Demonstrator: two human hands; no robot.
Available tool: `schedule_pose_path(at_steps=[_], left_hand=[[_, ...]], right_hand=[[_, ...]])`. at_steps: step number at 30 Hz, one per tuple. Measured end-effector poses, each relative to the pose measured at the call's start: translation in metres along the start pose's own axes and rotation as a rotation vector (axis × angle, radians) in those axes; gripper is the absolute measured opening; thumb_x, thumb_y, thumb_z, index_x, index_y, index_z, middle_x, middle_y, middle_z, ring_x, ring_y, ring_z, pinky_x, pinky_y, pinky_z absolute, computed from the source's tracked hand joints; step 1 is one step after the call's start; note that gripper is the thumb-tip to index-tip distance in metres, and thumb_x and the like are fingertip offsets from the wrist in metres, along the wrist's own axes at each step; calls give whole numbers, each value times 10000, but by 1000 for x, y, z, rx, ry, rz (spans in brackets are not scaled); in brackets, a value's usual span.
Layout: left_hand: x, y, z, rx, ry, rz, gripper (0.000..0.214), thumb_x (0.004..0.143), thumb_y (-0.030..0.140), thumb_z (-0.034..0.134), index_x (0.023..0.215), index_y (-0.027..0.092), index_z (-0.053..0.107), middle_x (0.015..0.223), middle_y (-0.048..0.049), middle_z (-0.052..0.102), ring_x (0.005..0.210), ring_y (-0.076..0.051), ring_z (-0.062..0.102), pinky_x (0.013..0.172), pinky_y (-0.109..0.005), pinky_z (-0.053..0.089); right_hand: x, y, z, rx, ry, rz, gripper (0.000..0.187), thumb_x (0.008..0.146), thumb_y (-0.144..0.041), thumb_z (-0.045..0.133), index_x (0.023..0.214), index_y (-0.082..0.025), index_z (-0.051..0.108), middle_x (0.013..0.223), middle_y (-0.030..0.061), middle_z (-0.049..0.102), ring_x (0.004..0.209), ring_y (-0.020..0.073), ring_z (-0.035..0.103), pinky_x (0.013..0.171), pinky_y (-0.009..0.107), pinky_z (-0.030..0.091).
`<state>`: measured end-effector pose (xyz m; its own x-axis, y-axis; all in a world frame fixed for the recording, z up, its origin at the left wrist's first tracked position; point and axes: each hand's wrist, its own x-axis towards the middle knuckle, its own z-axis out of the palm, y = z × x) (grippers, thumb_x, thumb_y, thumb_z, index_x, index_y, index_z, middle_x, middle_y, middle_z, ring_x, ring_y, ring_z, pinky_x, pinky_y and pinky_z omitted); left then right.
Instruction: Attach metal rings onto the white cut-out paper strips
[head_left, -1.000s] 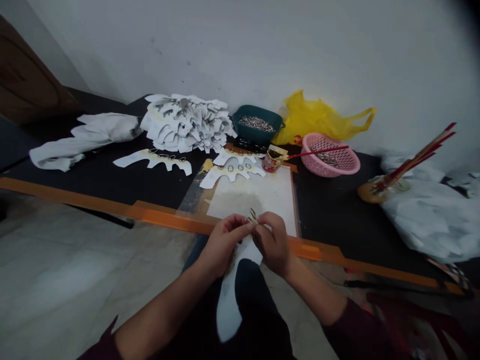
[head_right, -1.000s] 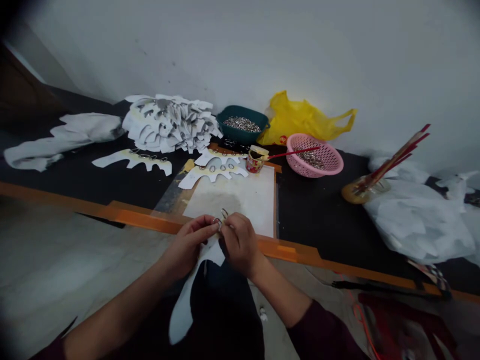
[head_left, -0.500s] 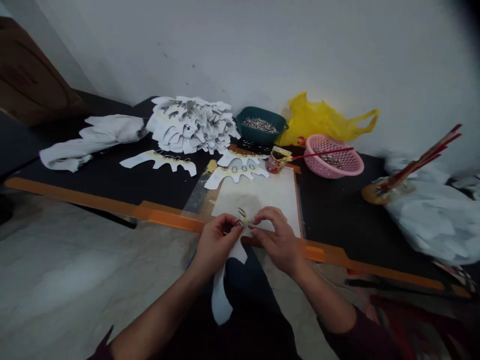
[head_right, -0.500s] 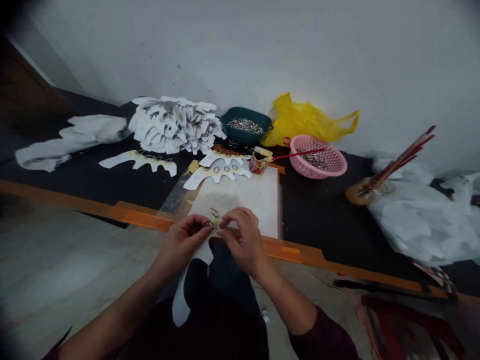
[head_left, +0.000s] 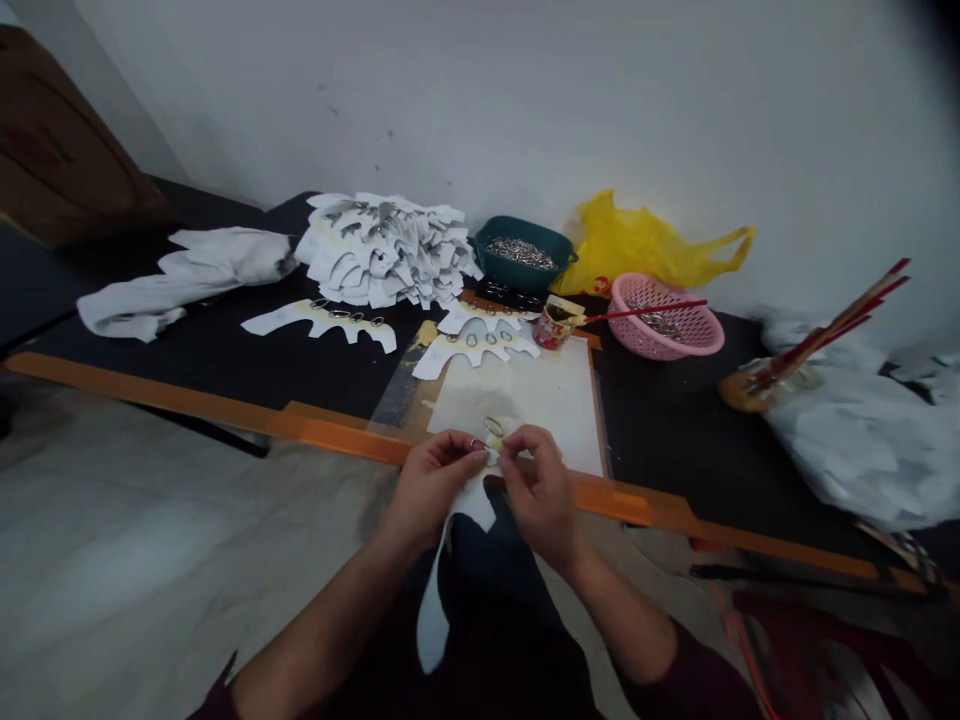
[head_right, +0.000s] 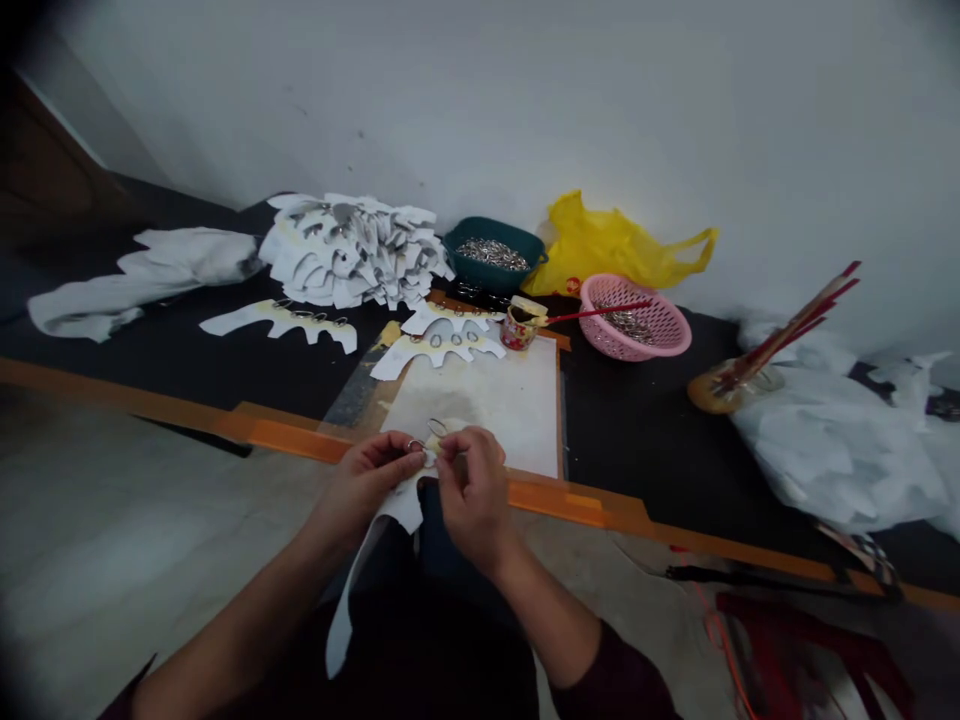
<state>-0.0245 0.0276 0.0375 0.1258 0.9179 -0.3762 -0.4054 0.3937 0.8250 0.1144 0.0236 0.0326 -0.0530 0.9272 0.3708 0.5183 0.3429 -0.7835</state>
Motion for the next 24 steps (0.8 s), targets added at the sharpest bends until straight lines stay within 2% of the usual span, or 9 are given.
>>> schedule_pose_path(at_steps=[2,7,11,15,19,22,24], left_hand=[[-1,0,1,51,35,36,234,599,273,715,706,159,541,621,31,574,512,-74,490,505,-196,376],[-1,-2,-1,240,79,174,185,650,298,673,711,171,553,651,27,573,559,-87,493,539,-201,382],[-4,-4,1,389,68,272,137,698,287,631,732,170,568,691,13,577,629,-107,511,598,-211,405],[-7,-4,2,487,47,325,113,720,283,603,754,176,586,707,7,590,644,-118,526,604,-215,410],[-4,-8,-2,450,33,274,133,697,275,621,784,174,610,755,-11,626,687,-136,556,639,-231,424],[1,-12,-5,378,-3,184,170,679,267,636,806,154,631,789,-40,651,716,-157,572,661,-253,437],[2,-14,-7,374,-29,172,161,684,261,632,799,148,643,790,-49,661,734,-166,580,684,-263,441]], right_hand=[[-3,1,0,-31,22,-15,74,817,-189,502,882,-216,523,861,42,551,867,191,515,802,372,434],[1,2,-9,-54,-37,-65,93,807,-220,546,890,-234,586,905,48,559,933,205,506,837,389,427],[3,1,-9,-85,-41,-72,59,766,-222,609,824,-237,607,915,52,536,957,216,485,845,396,420],[4,-1,-8,-107,-74,-138,76,794,-164,545,779,-226,585,930,57,503,974,220,464,845,418,408],[7,-1,-10,-168,-127,-243,111,780,-122,509,777,-217,565,994,60,472,1033,234,425,905,471,358],[6,3,-9,-154,-167,-220,124,771,-102,499,771,-216,547,1026,59,464,1058,235,405,907,465,358],[4,5,-6,-146,-170,-184,129,770,-93,496,764,-214,539,1019,58,461,1052,232,404,899,455,361]])
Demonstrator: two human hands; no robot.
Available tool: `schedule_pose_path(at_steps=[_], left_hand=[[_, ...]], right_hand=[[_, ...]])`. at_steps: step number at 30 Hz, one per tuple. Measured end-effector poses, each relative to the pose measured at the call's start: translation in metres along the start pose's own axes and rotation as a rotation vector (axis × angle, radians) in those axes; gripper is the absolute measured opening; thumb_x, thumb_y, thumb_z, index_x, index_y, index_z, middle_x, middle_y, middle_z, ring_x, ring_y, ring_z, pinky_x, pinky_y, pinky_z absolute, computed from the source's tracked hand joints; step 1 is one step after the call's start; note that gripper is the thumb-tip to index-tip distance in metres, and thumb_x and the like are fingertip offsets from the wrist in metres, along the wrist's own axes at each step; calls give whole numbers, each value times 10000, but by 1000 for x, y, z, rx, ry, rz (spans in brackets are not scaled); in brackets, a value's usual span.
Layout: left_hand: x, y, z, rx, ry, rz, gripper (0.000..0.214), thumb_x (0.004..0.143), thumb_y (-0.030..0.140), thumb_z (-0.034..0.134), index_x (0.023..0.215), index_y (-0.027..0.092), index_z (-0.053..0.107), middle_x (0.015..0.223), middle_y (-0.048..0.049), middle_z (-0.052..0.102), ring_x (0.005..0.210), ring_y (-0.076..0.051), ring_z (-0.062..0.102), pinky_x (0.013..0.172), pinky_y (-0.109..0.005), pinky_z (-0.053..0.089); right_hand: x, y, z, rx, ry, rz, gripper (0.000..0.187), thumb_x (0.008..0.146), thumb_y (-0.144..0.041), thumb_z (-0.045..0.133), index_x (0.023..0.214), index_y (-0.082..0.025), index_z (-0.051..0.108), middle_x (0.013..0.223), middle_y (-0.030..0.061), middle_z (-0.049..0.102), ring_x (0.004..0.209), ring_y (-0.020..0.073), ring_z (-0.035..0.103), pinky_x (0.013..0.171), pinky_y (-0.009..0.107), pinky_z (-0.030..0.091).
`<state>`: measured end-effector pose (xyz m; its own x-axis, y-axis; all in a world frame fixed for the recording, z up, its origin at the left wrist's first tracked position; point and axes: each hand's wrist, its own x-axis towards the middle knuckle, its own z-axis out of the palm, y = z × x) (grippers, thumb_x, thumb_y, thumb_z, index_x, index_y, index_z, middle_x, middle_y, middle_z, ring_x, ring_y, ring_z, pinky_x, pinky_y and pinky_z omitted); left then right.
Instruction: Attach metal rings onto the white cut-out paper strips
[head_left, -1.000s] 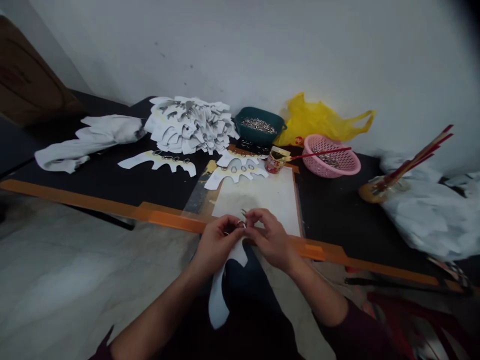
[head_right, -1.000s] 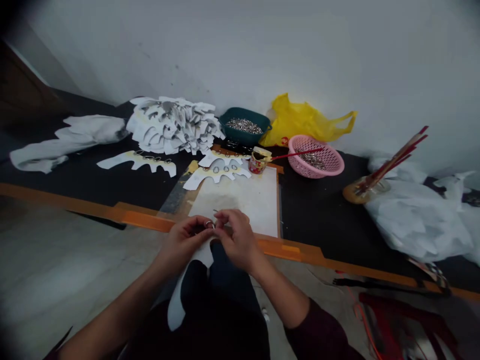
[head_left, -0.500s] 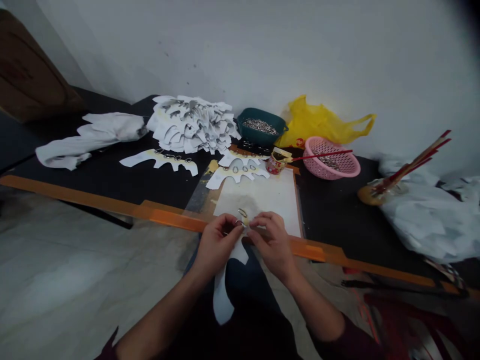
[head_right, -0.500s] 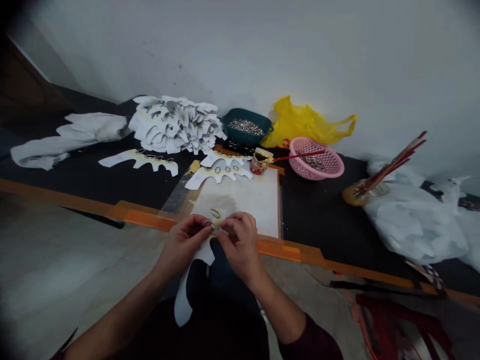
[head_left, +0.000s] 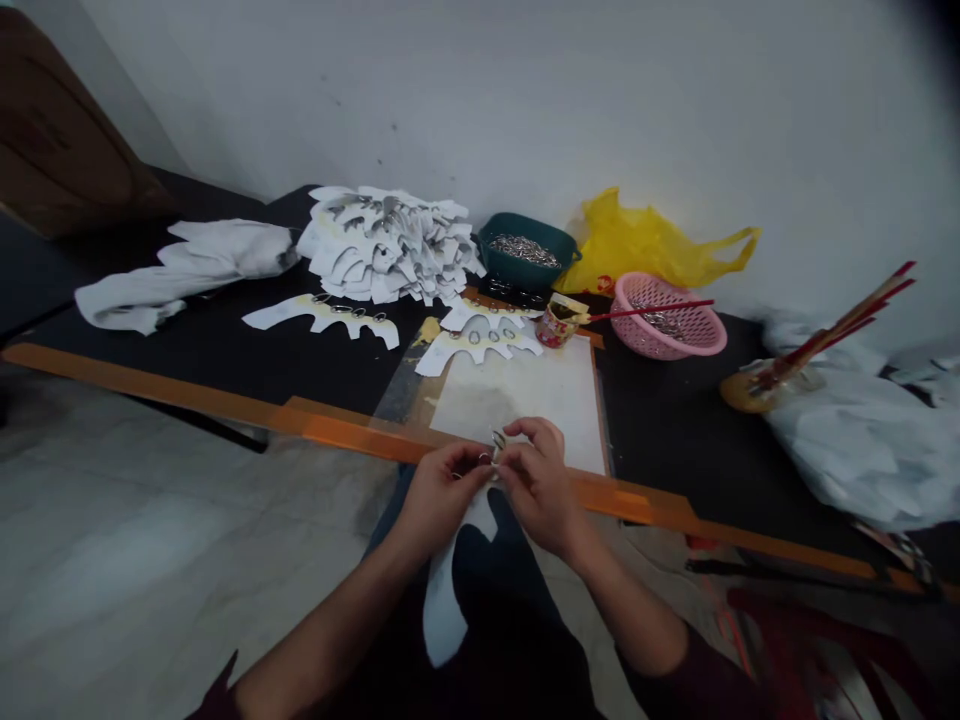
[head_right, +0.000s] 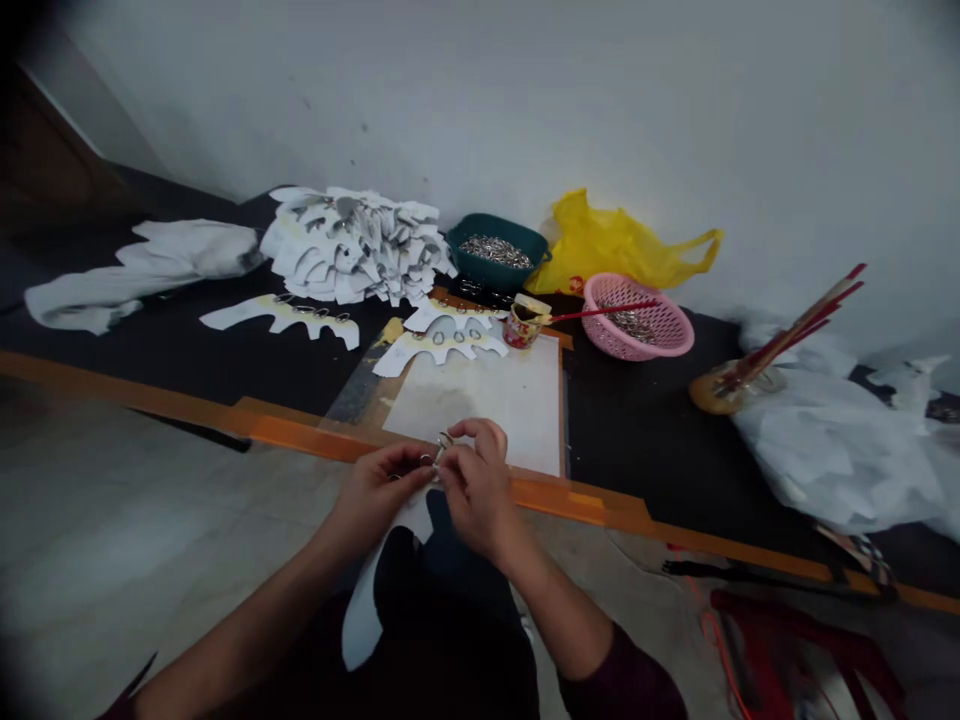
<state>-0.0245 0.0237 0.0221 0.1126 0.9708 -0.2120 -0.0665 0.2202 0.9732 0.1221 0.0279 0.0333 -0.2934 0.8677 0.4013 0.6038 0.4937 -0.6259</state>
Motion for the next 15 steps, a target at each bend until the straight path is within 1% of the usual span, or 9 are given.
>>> schedule_pose_path(at_steps=[4,7,11,15], left_hand=[[-1,-2,0,83,19,45,139,699,248,617,799,160,659,790,-43,672,750,-173,590,697,-264,438],[-2,-2,-1,130,5,69,130,722,241,589,801,165,658,790,-41,673,752,-173,591,691,-260,436],[-2,-2,-3,182,3,78,133,734,239,571,802,165,658,787,-42,672,745,-172,591,683,-257,432],[-1,1,-5,180,-17,78,124,721,229,578,789,162,658,779,-42,671,741,-175,589,683,-257,432]], right_hand=[[-2,0,6,-8,56,76,118,771,-92,487,744,-202,523,967,59,456,1009,225,413,857,425,380],[-2,-2,8,-44,72,63,120,763,-89,484,749,-203,518,955,63,455,998,231,413,859,442,374],[-1,0,10,-76,26,86,124,748,-79,489,750,-202,507,1003,76,433,1025,243,404,869,460,377],[0,5,10,-33,-42,128,118,729,-82,501,748,-198,504,1075,87,406,1090,250,399,878,450,399]])
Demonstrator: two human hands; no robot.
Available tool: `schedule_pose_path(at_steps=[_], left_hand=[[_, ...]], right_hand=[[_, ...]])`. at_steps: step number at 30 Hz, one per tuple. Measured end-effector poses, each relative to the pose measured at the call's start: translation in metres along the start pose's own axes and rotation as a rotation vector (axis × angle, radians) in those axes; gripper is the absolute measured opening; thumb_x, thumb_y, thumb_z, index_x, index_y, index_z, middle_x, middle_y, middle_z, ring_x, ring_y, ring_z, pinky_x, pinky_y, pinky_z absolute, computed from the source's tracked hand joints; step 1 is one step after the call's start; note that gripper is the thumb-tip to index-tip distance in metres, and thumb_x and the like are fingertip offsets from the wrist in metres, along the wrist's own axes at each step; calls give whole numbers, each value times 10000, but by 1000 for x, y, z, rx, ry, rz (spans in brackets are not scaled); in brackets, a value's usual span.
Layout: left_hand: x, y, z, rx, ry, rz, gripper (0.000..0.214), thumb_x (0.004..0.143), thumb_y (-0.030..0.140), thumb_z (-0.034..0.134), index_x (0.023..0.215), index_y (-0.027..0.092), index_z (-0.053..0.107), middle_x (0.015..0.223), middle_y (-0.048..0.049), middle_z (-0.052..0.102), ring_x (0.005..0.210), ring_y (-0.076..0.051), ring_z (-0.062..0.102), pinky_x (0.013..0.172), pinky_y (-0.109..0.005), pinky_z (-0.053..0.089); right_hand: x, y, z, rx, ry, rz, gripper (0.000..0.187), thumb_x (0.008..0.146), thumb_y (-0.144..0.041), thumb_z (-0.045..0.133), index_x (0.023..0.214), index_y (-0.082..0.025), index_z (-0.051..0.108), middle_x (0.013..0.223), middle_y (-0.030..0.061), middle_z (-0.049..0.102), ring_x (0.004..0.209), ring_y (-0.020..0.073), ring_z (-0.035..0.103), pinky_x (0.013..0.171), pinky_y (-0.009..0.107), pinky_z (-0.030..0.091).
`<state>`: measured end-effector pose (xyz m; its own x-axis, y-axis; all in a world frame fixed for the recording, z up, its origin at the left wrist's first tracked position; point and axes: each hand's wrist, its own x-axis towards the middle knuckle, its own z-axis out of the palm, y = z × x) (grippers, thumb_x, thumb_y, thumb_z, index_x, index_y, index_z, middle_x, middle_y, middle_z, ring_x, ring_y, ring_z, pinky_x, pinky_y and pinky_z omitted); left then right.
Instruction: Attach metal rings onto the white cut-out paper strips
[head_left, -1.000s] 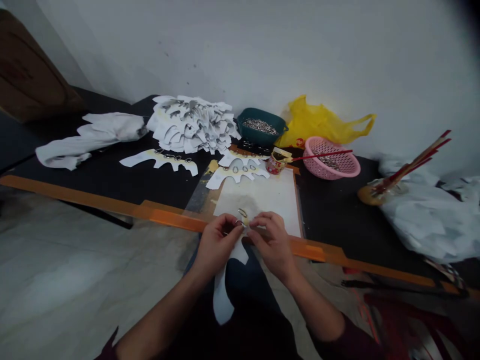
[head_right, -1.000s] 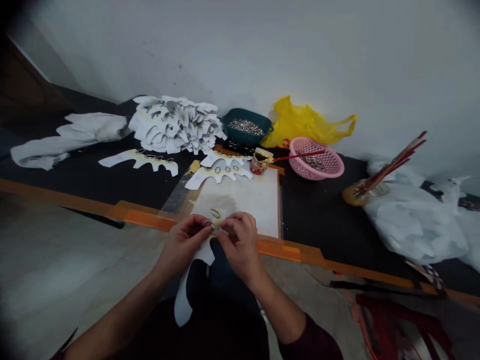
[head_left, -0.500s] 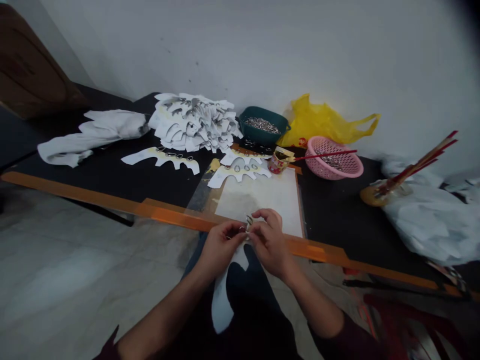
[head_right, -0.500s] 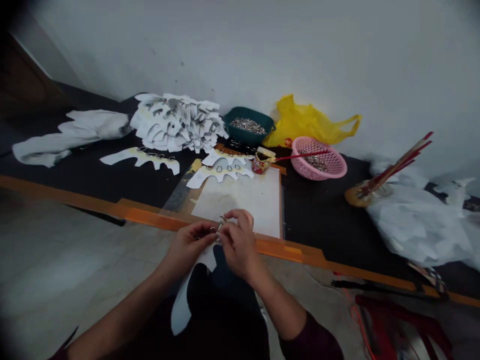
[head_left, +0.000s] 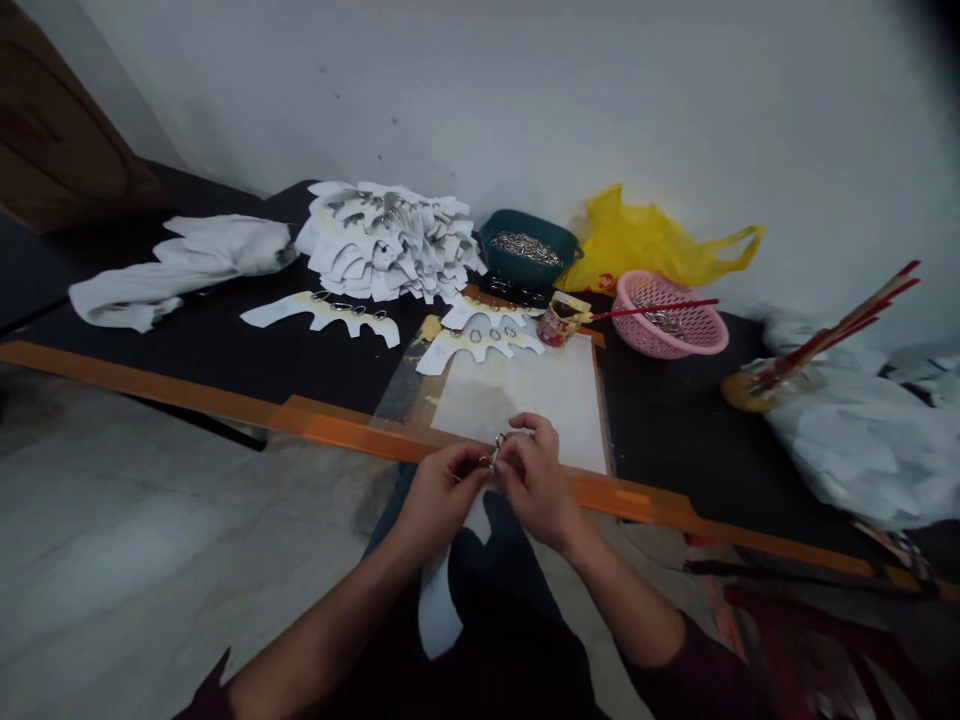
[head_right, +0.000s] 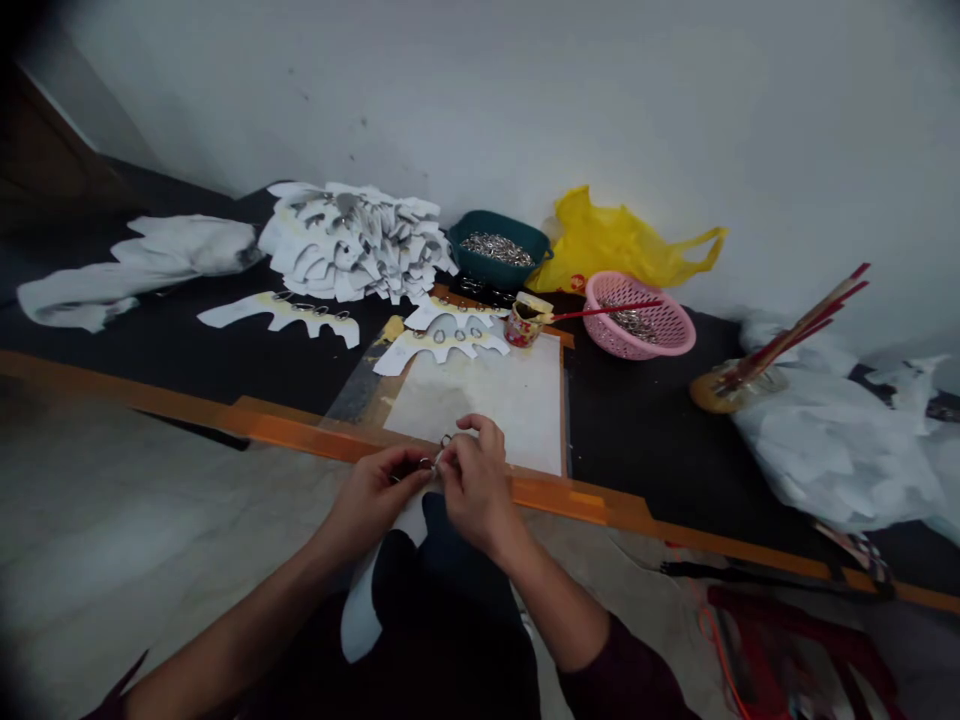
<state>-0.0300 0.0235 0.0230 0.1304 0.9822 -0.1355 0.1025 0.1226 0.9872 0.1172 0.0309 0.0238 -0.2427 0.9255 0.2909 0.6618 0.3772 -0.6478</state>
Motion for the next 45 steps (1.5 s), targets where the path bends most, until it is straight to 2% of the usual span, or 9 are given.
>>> schedule_pose_path(at_steps=[6,9,12,15,18,21,27,34,45], left_hand=[[1,11,-5,24,-83,19,145,725,205,556,818,149,653,785,-38,665,737,-164,584,681,-256,435],[7,17,-12,99,-153,18,147,730,204,547,823,147,644,772,-31,660,710,-151,578,653,-249,436],[22,29,-26,256,-322,64,131,747,213,539,820,144,623,734,-29,644,672,-146,568,623,-252,442],[38,48,-40,609,-393,376,214,735,255,595,925,157,591,829,-56,628,767,-186,566,701,-318,454],[44,57,-44,978,-131,839,299,718,313,640,982,185,580,1040,-112,574,996,-270,491,862,-448,383],[39,43,-35,1055,22,1020,127,790,243,563,903,192,590,963,-88,577,932,-234,490,831,-418,398],[27,-5,-12,804,14,935,207,842,133,448,1004,138,578,928,-93,587,842,-174,541,719,-291,464],[19,9,6,529,197,519,100,811,175,519,883,161,587,876,-53,577,787,-139,556,697,-252,469],[12,-3,27,614,169,405,126,823,136,456,773,165,568,805,-47,575,786,-159,535,734,-283,436]], right_hand=[[7,-6,-11,-40,-81,-22,327,759,-113,483,1062,-233,505,1236,99,346,1190,258,345,941,451,357],[11,-11,-18,-166,-149,-93,202,771,-122,481,914,-223,583,1214,84,397,1192,269,336,958,462,306],[15,-15,-22,-142,-166,-119,116,775,-119,458,775,-185,554,989,77,509,1022,227,447,915,428,332],[18,-16,-20,97,-160,43,108,792,-158,416,715,-187,486,806,36,512,799,171,488,748,334,411],[18,-17,-15,397,-61,348,113,805,-235,406,713,-202,463,674,-17,478,631,130,458,580,258,393],[15,-18,-7,627,62,550,101,787,-275,436,725,-208,479,594,-51,470,530,105,431,493,224,353],[9,-12,3,743,254,654,113,748,-284,477,679,-198,499,554,-51,519,486,101,461,458,216,356],[-3,-9,5,416,233,405,92,809,-234,417,790,-205,503,792,12,573,713,147,529,634,270,423],[-14,-8,23,117,301,242,85,819,-162,380,775,-206,437,843,44,530,787,168,498,732,315,414]])
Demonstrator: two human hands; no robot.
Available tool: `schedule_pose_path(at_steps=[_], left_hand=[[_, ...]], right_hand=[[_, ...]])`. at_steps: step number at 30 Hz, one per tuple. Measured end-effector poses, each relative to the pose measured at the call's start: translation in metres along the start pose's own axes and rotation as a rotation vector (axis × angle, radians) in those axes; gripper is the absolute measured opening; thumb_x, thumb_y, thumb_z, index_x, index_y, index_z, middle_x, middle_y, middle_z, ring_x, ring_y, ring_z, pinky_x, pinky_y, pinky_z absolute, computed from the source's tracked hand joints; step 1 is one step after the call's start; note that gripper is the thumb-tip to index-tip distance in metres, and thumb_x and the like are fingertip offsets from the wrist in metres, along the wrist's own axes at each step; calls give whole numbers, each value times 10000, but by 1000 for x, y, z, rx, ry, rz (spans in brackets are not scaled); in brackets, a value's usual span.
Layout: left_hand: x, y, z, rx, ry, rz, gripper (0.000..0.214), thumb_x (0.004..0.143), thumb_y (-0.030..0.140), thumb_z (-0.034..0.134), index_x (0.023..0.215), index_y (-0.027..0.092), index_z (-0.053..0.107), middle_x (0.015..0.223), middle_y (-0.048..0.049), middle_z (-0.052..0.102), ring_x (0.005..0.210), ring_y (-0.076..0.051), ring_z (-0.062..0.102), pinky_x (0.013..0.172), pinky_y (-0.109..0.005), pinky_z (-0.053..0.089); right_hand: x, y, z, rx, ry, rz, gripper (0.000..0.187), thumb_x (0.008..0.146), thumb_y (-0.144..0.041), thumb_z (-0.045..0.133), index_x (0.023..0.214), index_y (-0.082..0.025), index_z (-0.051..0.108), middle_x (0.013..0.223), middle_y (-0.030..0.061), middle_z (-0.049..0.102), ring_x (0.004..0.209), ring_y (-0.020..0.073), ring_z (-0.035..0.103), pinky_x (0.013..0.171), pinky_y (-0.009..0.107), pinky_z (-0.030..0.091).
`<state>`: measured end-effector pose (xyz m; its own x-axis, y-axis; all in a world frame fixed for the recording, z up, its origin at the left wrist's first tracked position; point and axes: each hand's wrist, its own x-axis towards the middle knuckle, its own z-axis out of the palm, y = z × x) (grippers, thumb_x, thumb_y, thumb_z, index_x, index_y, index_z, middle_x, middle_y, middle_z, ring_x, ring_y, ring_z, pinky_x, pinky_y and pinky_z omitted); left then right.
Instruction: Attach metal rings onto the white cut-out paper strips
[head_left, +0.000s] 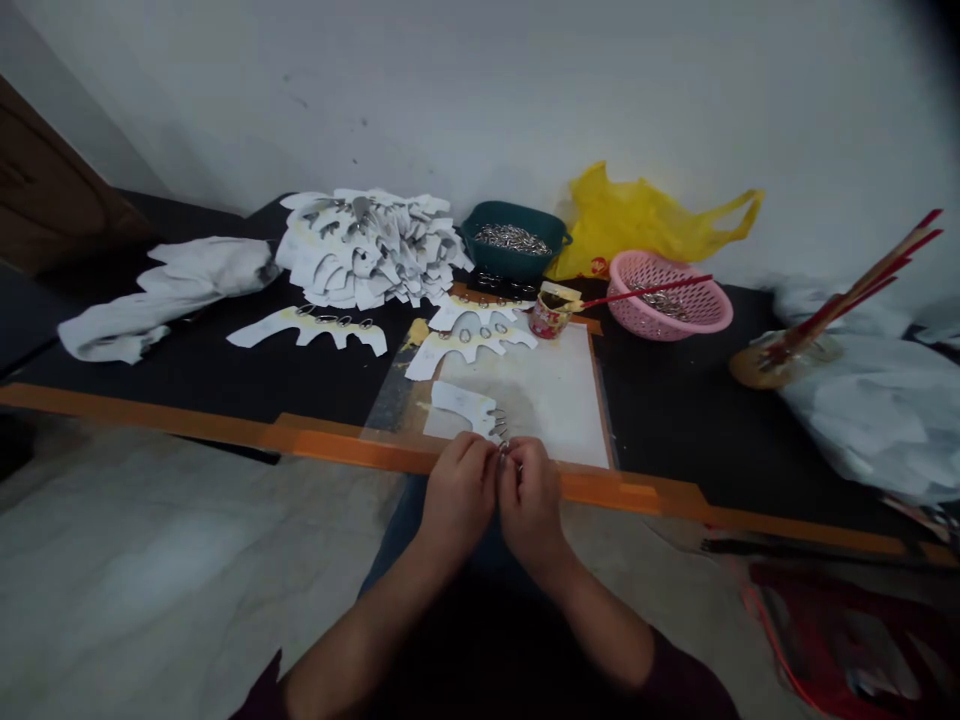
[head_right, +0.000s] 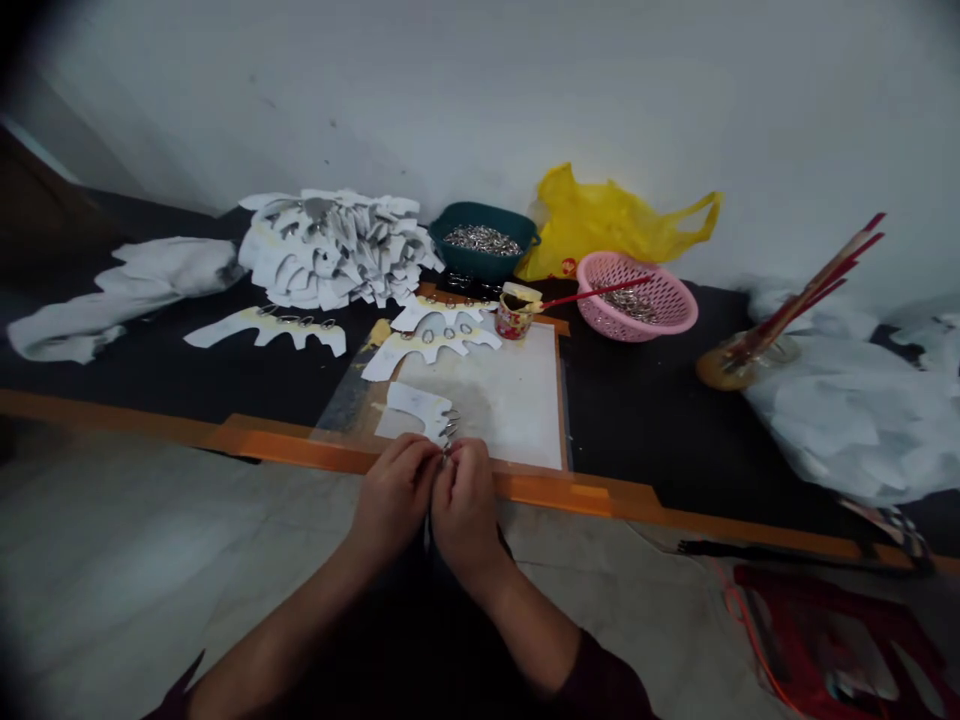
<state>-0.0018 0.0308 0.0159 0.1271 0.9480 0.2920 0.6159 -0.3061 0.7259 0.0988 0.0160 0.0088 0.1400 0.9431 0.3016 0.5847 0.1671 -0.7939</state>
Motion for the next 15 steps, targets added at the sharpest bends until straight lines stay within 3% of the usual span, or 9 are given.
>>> schedule_pose_path(at_steps=[4,9,12,15], left_hand=[[4,1,-1,-95,-30,-83,95,789,134,483,708,172,516,745,-18,529,715,-142,509,646,-259,411],[0,6,8,-222,120,-203,75,797,152,477,727,178,488,730,0,497,694,-129,490,644,-255,412],[-3,7,13,-249,198,-185,62,789,152,493,732,177,487,812,-24,493,744,-135,495,669,-266,432],[-4,5,12,-278,206,-139,101,774,154,524,872,174,515,956,-58,482,768,-132,510,655,-265,457]], right_hand=[[5,2,-3,206,-41,118,81,801,-206,414,738,-201,464,848,32,559,808,158,519,754,302,416],[10,-1,-5,616,-19,565,89,756,-268,483,718,-193,513,713,-16,572,654,130,529,625,255,428],[8,-2,-4,660,11,542,94,748,-264,499,696,-189,522,698,-20,574,654,124,529,642,248,435],[5,1,-3,566,2,464,107,764,-269,492,699,-190,523,719,-11,585,670,128,535,641,247,439]])
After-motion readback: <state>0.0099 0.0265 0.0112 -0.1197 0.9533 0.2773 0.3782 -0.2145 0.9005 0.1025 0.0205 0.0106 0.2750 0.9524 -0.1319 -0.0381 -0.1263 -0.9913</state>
